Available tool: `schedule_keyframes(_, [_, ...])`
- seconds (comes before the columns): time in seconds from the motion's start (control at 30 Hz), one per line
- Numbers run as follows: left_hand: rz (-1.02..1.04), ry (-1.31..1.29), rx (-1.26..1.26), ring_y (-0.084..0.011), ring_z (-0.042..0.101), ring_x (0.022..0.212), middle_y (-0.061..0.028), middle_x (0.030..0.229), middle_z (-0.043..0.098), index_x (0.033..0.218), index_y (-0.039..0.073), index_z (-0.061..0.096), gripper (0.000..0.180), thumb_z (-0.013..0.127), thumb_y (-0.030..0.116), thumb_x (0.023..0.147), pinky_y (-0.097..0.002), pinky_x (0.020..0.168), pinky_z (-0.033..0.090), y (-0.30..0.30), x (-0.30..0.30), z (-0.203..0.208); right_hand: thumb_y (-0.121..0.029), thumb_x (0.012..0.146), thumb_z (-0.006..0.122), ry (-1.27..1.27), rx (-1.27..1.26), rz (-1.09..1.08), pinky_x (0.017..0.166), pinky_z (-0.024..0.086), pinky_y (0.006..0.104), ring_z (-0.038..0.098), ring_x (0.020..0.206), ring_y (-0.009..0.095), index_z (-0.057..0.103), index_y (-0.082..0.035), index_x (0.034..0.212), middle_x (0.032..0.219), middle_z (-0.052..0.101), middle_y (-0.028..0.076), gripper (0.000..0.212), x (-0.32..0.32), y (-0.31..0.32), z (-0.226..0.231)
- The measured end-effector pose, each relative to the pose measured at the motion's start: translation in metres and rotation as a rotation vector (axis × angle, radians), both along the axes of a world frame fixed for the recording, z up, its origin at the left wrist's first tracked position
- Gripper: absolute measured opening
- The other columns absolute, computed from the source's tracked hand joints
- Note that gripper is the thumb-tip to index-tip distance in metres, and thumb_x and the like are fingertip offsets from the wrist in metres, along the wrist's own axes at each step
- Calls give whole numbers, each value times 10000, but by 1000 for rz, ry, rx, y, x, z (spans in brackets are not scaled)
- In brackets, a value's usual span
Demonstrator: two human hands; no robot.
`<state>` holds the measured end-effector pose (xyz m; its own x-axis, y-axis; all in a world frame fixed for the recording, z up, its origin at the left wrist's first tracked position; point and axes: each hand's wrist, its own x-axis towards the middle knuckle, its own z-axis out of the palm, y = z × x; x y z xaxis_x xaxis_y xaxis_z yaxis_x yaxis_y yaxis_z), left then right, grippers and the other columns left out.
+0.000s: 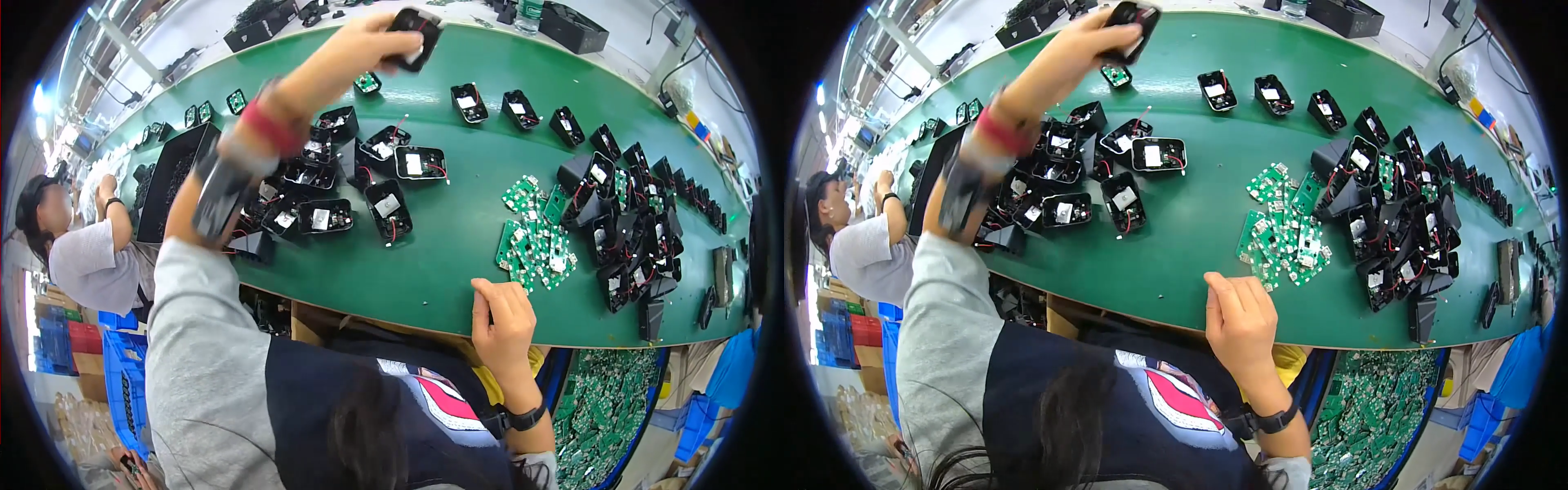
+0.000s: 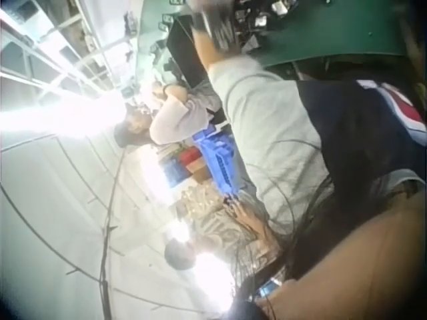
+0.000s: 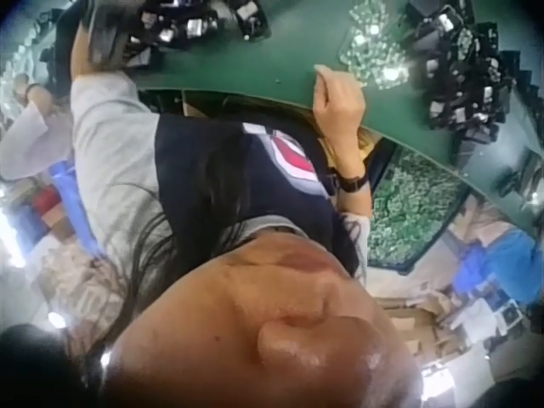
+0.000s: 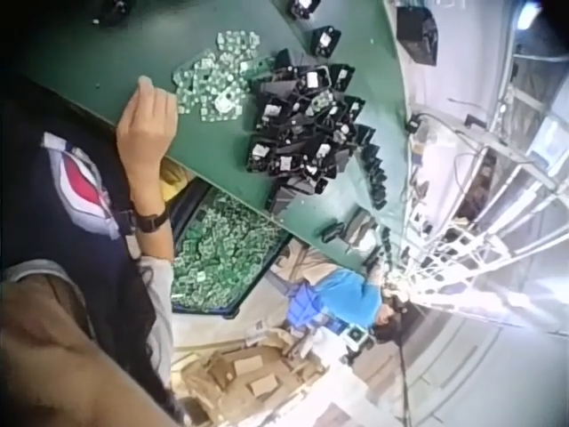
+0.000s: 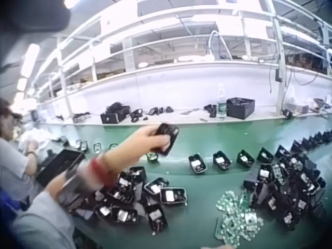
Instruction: The person picks up a black plastic housing and a circuit board, inserts the board into the housing, and connects a small wire to the board by hand. They press the components together and place the assembled unit back onto the green work surface before repeating the process.
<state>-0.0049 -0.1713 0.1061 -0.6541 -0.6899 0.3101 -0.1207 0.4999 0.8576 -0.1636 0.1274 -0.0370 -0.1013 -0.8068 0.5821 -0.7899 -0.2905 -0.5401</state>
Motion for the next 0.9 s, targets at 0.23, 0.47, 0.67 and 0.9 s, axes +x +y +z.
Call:
schedule_keyframes(0.23, [-97,266,731,-131,608,792,-96,1007,591,1154,13,505,306,543,79,857,-258,654,529,133,30,-46,48,874,511,-15,-2,55,687,463,254,598,804,146,601,-13,1064,909,623,89,219,-52,-46,64])
schedule_keyframes(0.47, [-258,260,645,-26,508,750,25,866,569,998,28,627,155,553,72,869,-191,683,431,135,1,-94,-1,778,620,404,453,28,997,384,388,486,1171,346,532,-60,1244,1258,499,200,478,-82,-106,43])
schedule_keyframes(0.67, [-218,306,694,-89,589,818,-67,1114,566,1003,13,609,146,556,131,935,-219,731,478,132,13,-92,-8,681,724,227,344,-111,755,454,282,589,857,206,617,-2,1034,950,595,83,369,-79,-105,50])
schedule_keyframes(0.9, [-88,395,689,-62,564,826,-26,1072,582,979,35,614,159,561,181,943,-209,706,466,129,4,-94,-90,789,733,-911,241,137,725,460,177,592,820,76,604,32,1121,943,648,31,376,-45,-77,77])
